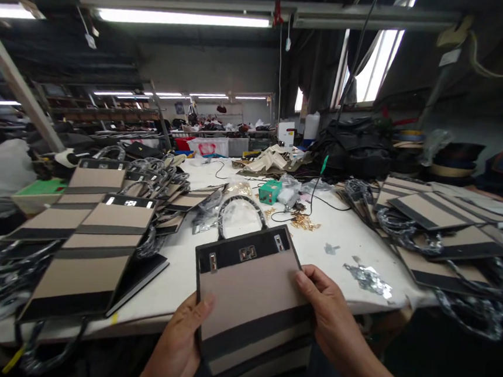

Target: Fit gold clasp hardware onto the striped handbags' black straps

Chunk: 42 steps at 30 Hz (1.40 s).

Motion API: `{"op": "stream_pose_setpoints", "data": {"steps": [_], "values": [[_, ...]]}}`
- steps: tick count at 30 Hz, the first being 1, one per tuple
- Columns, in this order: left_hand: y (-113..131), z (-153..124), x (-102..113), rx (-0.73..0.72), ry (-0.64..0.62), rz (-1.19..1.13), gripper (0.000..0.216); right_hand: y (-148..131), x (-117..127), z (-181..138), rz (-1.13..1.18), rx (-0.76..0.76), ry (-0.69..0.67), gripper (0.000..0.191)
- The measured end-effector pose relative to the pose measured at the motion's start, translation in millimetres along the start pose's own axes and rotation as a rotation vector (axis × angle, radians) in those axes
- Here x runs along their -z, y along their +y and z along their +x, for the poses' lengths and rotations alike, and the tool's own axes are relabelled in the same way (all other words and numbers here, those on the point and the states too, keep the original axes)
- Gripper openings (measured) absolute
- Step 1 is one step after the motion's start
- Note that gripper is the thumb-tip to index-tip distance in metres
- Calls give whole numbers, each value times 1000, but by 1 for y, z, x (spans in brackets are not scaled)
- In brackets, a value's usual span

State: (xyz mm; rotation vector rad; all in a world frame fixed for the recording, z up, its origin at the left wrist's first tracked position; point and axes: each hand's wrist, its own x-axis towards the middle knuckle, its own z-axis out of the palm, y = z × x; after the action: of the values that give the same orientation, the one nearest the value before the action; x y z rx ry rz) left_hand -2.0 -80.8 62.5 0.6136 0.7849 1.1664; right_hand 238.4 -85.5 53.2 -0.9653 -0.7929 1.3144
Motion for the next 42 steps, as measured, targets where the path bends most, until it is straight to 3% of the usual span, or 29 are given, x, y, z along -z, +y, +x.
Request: {"op": "stream_pose_setpoints", "data": {"steps": [4,6,11,17,24,28,33,37,42], "values": [[7,6,13,217,-121,-152,42,2,-4,-5,79,-110,-62,38],[8,8,12,242,-133,-177,41,4,-5,-7,94,-136,-89,38],[10,8,-7,186,-2,-97,48,5,5,-5,22,-155,-163,37],[16,6,-23,72,85,89,53,-6,18,12,-197,90,-136,51],[26,0,-36,1,122,271,63,-15,16,18,-255,100,-322,43],[30,1,-35,13,113,300,64,-19,22,14,-458,195,-241,39],[40,0,-42,47,123,386,62,-17,28,16,-568,196,-175,37],[52,-5,-48,20,122,493,57,-11,26,17,-554,155,-166,37],[57,-10,-38,-184,317,622,40,-4,24,14,-387,91,-233,36]]}}
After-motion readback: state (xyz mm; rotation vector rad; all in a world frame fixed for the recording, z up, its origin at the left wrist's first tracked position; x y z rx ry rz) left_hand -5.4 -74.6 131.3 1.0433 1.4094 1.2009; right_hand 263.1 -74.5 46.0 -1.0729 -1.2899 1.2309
